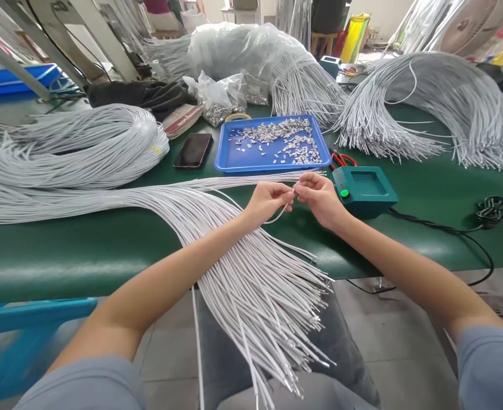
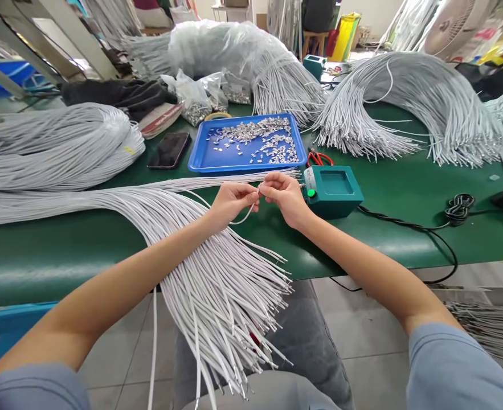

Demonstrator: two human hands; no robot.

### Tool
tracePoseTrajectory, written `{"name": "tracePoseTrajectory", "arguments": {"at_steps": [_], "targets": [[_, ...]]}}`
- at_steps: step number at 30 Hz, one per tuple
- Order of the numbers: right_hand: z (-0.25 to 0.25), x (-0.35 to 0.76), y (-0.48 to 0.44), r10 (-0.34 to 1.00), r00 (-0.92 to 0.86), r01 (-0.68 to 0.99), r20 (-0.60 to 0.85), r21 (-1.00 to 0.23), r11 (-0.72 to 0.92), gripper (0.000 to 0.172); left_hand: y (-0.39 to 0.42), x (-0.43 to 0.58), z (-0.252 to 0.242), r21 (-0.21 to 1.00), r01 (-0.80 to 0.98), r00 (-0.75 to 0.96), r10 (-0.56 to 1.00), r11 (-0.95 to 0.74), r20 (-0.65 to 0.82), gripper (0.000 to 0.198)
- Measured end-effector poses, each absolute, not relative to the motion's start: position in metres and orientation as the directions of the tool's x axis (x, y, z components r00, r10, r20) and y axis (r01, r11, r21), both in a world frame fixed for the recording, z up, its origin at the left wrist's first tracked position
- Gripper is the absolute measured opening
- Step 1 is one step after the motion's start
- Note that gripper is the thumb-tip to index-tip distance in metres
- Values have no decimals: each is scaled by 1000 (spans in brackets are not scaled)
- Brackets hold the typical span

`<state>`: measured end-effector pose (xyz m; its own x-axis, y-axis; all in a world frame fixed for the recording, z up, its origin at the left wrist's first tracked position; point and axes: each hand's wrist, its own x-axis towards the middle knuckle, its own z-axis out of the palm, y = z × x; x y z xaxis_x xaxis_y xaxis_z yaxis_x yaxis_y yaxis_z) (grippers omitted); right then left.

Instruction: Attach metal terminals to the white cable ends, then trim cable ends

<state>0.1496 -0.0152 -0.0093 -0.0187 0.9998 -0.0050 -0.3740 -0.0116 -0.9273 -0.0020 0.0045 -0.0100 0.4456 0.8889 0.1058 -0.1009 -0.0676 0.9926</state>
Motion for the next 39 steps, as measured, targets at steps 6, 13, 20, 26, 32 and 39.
{"name": "tracePoseTrajectory", "arguments": {"at_steps": [6, 13, 20, 26, 32, 39], "targets": [[-8, 149, -19, 998, -52, -396, 21, -918, -2, 34, 1, -1, -7, 991, -72, 430, 893, -111, 131, 26], [-11, 148, -20, 985, -67, -320, 162, -938, 133, 25, -2, -1, -4, 989, -76, 449, 881, -127, 148, 23], [-13, 149, -20, 981, -6, -232, 194, -954, 187, 25, 0, -1, -6, 989, -88, 452, 880, -117, 144, 28], [-14, 151, -18, 978, 68, -223, 198, -952, 208, 24, -1, 0, -6, 991, -69, 437, 889, -116, 135, 39], [-13, 150, -19, 965, 55, -170, 257, -950, 262, 16, 1, -1, -7, 991, -57, 445, 885, -123, 136, 42], [-11, 149, -20, 973, 9, -132, 229, -965, 228, 14, 1, -2, -7, 986, -65, 433, 886, -156, 169, 42]]}}
